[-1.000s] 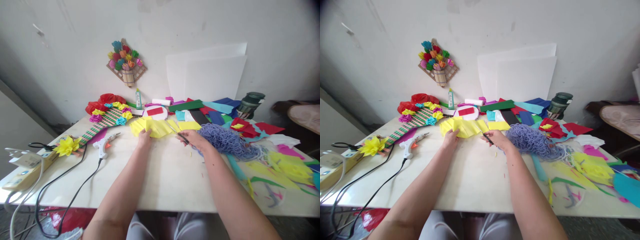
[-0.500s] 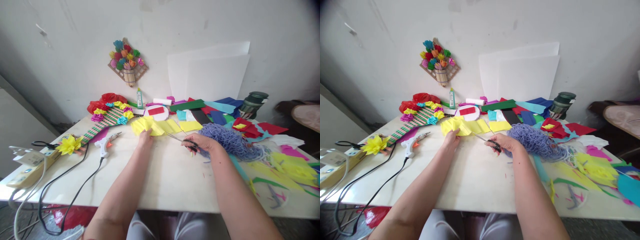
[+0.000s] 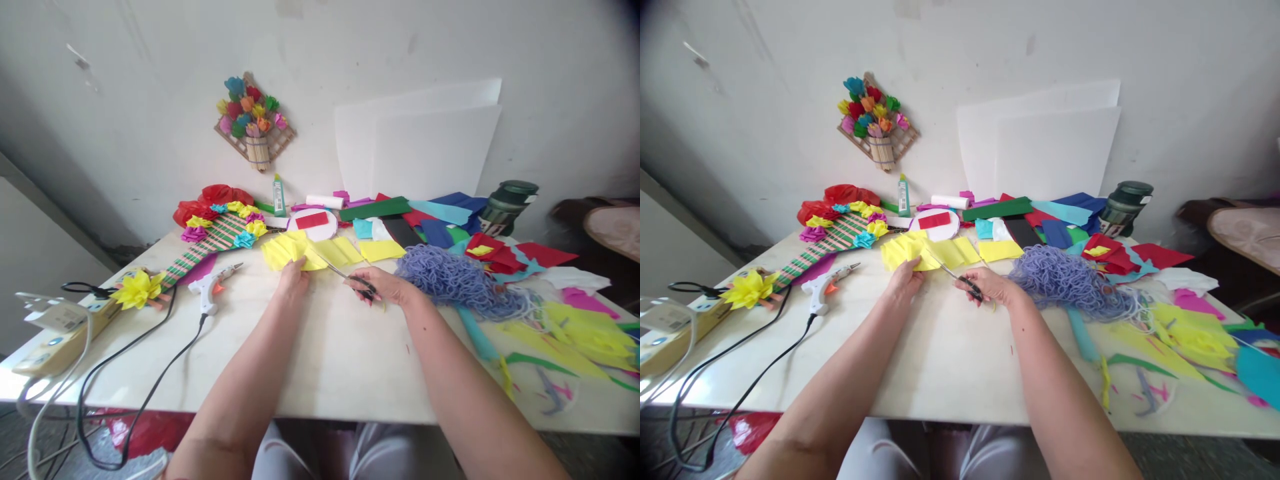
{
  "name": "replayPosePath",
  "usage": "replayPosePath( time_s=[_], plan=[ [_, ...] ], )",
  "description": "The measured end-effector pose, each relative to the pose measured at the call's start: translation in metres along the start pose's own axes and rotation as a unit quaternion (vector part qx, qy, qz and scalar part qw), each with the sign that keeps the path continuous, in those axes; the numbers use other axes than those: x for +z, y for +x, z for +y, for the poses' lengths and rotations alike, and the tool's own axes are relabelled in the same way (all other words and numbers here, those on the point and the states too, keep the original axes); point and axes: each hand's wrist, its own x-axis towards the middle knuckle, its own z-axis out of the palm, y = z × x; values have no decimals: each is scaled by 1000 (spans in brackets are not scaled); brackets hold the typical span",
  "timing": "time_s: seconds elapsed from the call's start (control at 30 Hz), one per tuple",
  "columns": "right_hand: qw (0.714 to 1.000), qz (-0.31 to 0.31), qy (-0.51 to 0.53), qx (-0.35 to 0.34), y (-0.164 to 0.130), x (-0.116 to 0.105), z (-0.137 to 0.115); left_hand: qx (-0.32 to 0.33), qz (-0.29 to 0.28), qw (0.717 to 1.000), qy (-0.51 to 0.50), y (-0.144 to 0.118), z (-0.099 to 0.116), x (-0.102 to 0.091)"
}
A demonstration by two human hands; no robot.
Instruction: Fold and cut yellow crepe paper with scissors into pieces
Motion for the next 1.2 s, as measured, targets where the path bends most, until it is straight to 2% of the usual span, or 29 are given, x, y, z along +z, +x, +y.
replayPosePath(
  time_s=[0.5,0.7,1.2],
  plan=[
    [997,29,71,14,9,16,-2,5,16,1000,-17,-2,-2,3],
    [996,38,79,5,12,17,0,2,35,999,-16,-3,-2,4],
    [995,40,93,-9,14,17,4,-15,24,999,-14,0,-2,1]
  ],
)
